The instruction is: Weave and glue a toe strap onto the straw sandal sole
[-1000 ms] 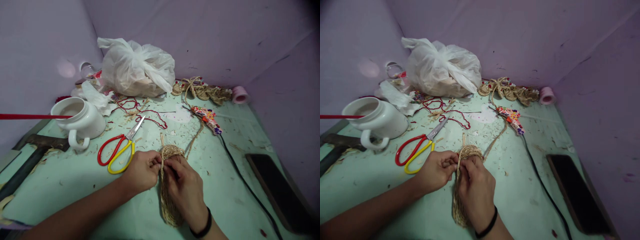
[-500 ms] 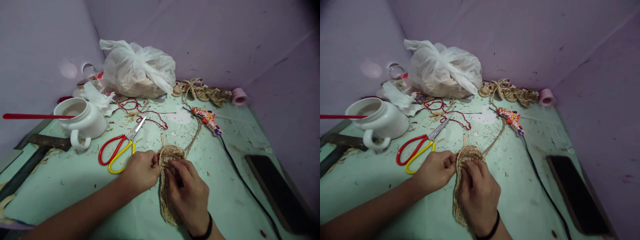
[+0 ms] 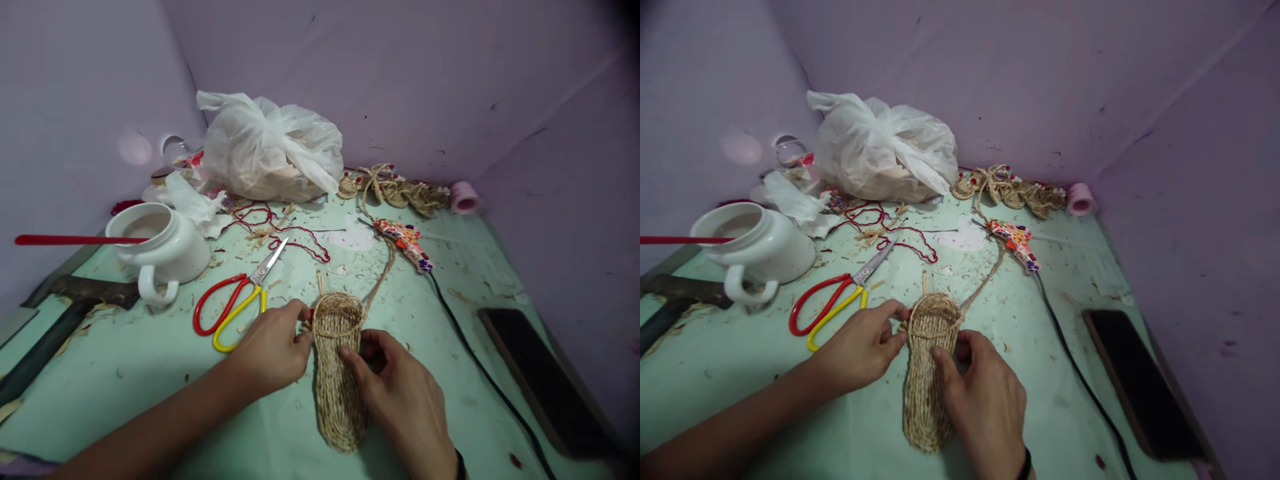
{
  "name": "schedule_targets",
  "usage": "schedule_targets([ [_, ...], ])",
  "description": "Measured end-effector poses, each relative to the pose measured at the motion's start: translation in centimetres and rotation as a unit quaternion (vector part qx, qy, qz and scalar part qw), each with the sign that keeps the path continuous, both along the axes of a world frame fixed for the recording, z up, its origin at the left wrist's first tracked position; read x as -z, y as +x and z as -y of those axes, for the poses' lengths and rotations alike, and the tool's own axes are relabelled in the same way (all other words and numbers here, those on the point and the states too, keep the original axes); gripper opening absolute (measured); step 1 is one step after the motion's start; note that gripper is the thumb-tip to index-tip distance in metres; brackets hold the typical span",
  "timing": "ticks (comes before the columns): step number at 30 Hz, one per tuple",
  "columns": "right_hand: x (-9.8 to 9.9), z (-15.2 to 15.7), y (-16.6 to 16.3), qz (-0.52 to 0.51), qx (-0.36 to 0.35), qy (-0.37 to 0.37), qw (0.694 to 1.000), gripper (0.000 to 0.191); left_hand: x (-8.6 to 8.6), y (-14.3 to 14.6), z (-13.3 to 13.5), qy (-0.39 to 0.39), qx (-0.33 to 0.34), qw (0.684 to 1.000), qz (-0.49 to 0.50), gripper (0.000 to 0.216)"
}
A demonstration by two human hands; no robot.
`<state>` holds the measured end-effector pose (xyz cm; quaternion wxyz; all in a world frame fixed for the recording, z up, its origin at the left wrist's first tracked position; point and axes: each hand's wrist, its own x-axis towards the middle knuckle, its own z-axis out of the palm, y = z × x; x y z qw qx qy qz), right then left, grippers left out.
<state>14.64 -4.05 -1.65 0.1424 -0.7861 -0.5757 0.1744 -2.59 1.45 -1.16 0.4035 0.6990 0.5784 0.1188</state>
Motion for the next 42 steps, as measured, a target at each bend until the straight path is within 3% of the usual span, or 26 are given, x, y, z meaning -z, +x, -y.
schedule_targets([
  [2,0.0,-0.3,0.0,-0.068,0.007,-0.009,0.998,0.025,0.0,0.0,-0.1,-0.004,0.006,1.0,0.001,0.01],
  [4,0.1,-0.5,-0.1,-0.199,0.022,-0.007,0.98,0.023,0.1,0.0,-0.1,-0.003,0.005,1.0,0.001,0.011],
  [7,0.3,-0.8,-0.2,-0.432,0.065,-0.018,0.899,0.028,0.0,0.0,-0.2,-0.004,-0.014,0.999,0.029,0.01],
  [9,0.3,-1.0,-0.2,-0.534,0.096,-0.025,0.839,0.033,-0.2,0.0,-0.3,-0.013,-0.052,0.995,0.078,0.01],
  [12,0.2,-1.8,-0.2,-0.614,0.127,0.0,0.779,0.037,-0.8,0.0,-0.6,-0.065,-0.135,0.969,0.198,0.017],
  [14,0.0,-2.5,-0.2,-0.639,0.131,0.017,0.758,0.038,-1.2,0.0,-0.8,-0.117,-0.165,0.939,0.278,0.023],
  [17,0.1,-3.3,-0.4,-0.652,0.123,0.031,0.747,0.037,-1.6,-0.2,-1.0,-0.164,-0.172,0.902,0.36,0.032],
  [23,1.3,-3.1,-1.1,-0.673,0.105,0.022,0.732,0.033,-1.2,0.1,-1.1,-0.201,-0.193,0.867,0.413,0.027],
  [28,1.5,-2.9,-1.2,-0.678,0.091,0.031,0.729,0.032,-0.7,0.5,-1.4,-0.263,-0.212,0.789,0.514,0.022],
  [34,1.5,-2.8,-1.5,-0.707,0.067,0.037,0.703,0.029,-0.5,0.4,-1.7,-0.308,-0.207,0.734,0.569,0.013],
  [39,1.6,-2.7,-1.7,-0.715,0.072,0.046,0.693,0.03,-0.1,0.4,-1.9,-0.318,-0.225,0.721,0.572,0.01],
  [42,1.7,-2.9,-1.7,-0.701,0.076,0.049,0.708,0.03,-0.3,0.6,-1.8,-0.302,-0.225,0.753,0.539,0.009],
])
